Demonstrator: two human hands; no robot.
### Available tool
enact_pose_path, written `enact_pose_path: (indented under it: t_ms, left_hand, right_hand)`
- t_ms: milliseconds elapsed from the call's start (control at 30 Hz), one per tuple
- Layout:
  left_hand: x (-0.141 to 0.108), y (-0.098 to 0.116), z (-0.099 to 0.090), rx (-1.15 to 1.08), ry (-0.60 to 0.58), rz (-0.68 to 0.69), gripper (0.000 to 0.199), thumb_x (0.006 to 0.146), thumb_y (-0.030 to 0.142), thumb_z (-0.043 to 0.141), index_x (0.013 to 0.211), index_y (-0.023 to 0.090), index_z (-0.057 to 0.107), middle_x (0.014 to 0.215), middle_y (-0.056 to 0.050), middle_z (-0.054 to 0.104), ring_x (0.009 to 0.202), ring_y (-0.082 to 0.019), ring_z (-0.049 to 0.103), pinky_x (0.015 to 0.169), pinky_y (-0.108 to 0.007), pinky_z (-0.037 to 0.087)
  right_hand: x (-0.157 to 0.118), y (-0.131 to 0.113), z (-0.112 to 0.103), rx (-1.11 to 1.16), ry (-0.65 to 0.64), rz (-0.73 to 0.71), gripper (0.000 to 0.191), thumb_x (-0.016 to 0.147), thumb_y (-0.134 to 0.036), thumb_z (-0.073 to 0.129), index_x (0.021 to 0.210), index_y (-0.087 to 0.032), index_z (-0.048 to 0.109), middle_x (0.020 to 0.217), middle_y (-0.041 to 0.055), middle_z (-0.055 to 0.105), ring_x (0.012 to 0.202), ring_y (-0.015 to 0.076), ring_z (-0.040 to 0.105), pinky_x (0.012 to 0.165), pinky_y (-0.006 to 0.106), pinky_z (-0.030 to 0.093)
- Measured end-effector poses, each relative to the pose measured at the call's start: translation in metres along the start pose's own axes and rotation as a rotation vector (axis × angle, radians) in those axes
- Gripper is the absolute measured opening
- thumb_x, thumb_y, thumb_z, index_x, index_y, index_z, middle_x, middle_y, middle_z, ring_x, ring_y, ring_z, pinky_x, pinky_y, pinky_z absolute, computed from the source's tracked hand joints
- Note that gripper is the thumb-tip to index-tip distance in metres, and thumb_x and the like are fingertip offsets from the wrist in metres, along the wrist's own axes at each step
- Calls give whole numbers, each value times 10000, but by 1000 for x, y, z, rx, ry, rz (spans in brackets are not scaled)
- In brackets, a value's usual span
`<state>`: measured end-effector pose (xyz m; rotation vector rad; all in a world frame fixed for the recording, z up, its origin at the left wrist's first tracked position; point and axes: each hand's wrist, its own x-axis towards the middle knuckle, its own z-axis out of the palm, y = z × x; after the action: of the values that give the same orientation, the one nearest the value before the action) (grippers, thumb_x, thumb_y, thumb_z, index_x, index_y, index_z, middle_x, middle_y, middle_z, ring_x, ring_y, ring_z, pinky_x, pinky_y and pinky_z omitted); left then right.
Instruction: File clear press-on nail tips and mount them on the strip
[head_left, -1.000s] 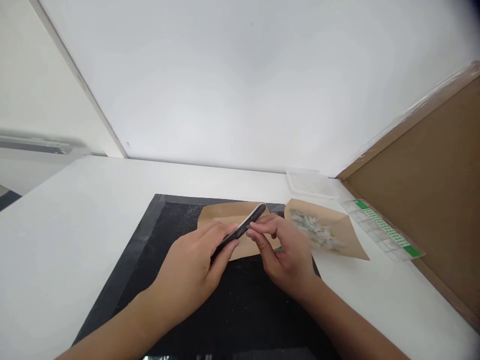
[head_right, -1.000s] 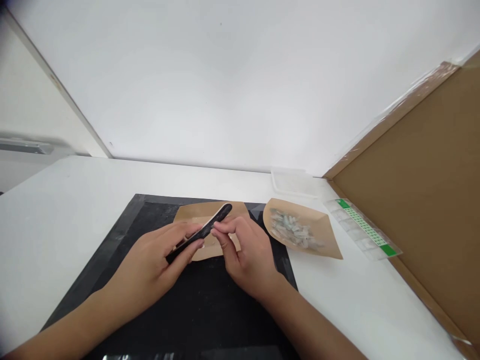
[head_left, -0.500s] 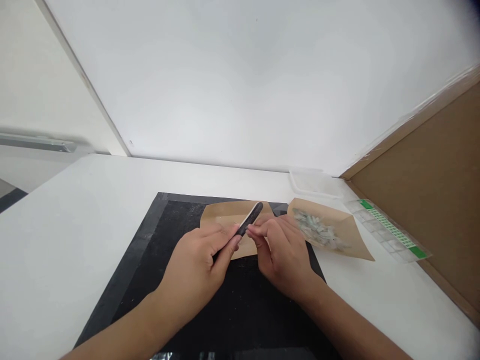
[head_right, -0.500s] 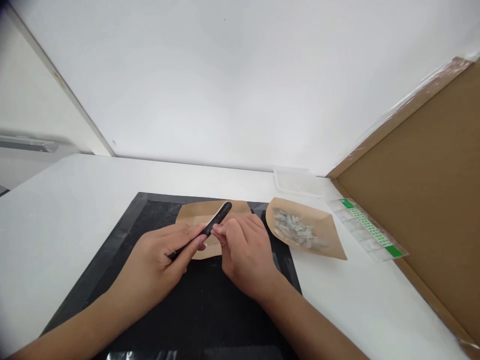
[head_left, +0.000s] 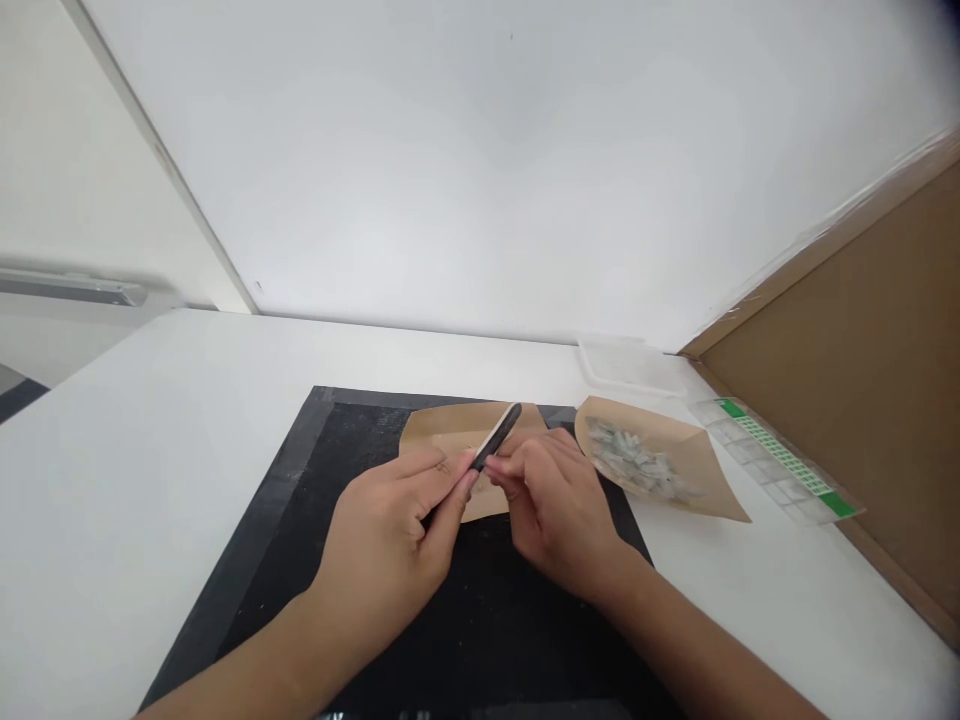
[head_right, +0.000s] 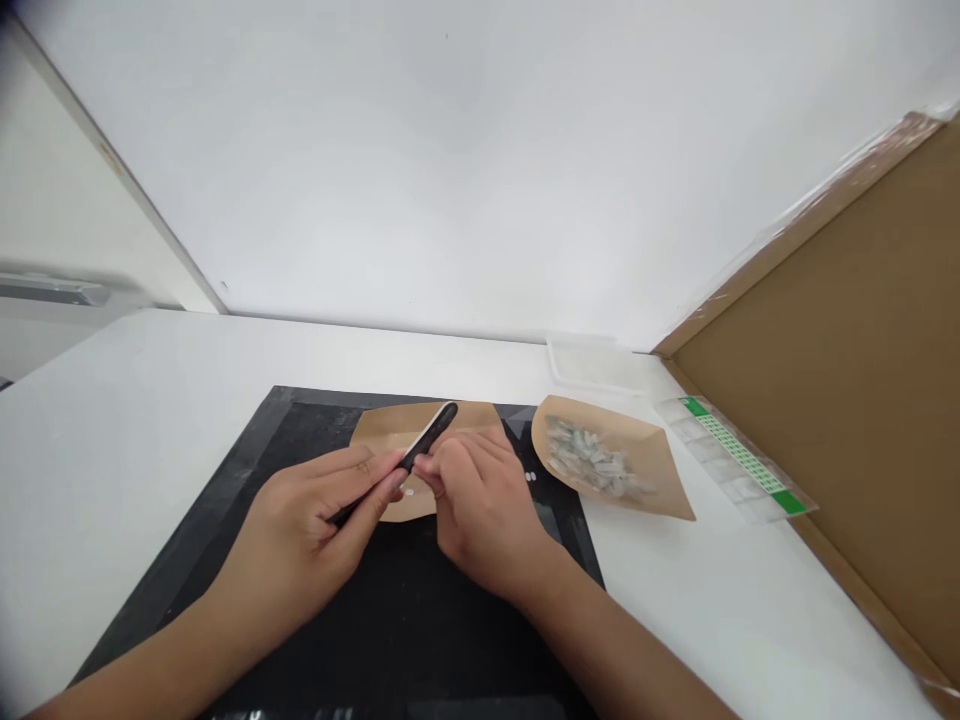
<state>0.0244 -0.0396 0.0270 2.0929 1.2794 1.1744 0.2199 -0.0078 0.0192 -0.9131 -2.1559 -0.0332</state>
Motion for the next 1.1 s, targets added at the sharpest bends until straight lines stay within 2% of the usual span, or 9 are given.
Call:
enact_pose_path:
  t_ms: [67, 267, 433, 567, 667, 800, 900, 1033, 1100]
  left_hand:
    - [1, 1, -1, -21, 1, -12, 240, 1038, 245, 570, 1043, 226, 809, 859, -26, 761, 767, -159, 720, 719, -272, 581]
    - [1, 0, -1, -3, -17, -40, 309, 1048, 283, 549, 883, 206, 799, 834, -35, 759, 739, -168, 717, 724, -295, 588]
    - [0, 1, 0, 29, 8, -26, 312, 1041, 288, 557, 859, 202, 795, 757, -31, 722, 654, -153, 675, 630, -268, 556]
    - [0, 3, 0, 59, 30, -13, 300, 1038, 301, 561, 896, 213, 810, 719, -29, 706, 626, -152, 658, 594, -255, 546]
    - [0, 4, -1, 53, 20, -10, 303, 1044, 292, 553, 895, 213, 805, 725, -26, 702, 621, -148, 648, 599, -256, 542]
    - [-1, 3, 0, 40, 13, -28, 298, 1040, 282, 563, 859, 201, 786, 754, -26, 700, 635, -144, 643, 620, -266, 533]
    - [-1, 2, 0, 40, -2, -30, 289, 1038, 272, 564, 859, 206, 781, 721, -13, 677, 616, -137, 631, 604, -261, 517]
    - [-1, 2, 0, 49, 12, -22, 284, 1041, 267, 556, 874, 204, 777, 766, -20, 703, 647, -140, 648, 622, -265, 521]
    - [-2, 2, -1, 47, 1, -30, 297, 1042, 269, 554, 853, 201, 773, 760, -21, 704, 646, -141, 651, 618, -262, 523]
  right_hand:
    - [1, 0, 0, -16, 60, 14, 245, 1016, -91, 552, 853, -243, 450, 757, 3, 652, 681, 170, 588, 694, 344, 390]
    - [3, 0, 0, -48, 49, 27, 235, 1019, -94, 555, 860, -240, 463, 757, 2, 662, 690, 167, 595, 701, 350, 385]
    - [3, -1, 0, -37, -13, -2, 266, 1018, -86, 543, 831, -242, 437, 720, -9, 634, 668, 163, 574, 701, 355, 375]
    - [5, -1, 0, -62, 75, 22, 259, 1007, -92, 572, 829, -237, 451, 717, -7, 632, 647, 159, 556, 682, 350, 359]
    - [6, 0, -1, 17, -3, -5, 261, 1008, -84, 554, 828, -238, 445, 723, -12, 638, 651, 157, 571, 681, 346, 366]
    - [7, 1, -2, 12, 65, 57, 217, 1013, -102, 563, 862, -236, 484, 760, -4, 667, 687, 162, 603, 708, 346, 387]
    - [7, 1, -3, 63, -29, 16, 216, 1016, -107, 555, 862, -237, 476, 755, -8, 675, 669, 157, 605, 690, 340, 382]
    - [6, 3, -3, -23, 45, 46, 217, 1020, -113, 557, 860, -237, 481, 734, -8, 663, 656, 160, 583, 698, 350, 365]
    - [5, 4, -2, -13, -8, 20, 221, 1020, -112, 548, 854, -236, 471, 715, -18, 641, 633, 152, 558, 688, 346, 352]
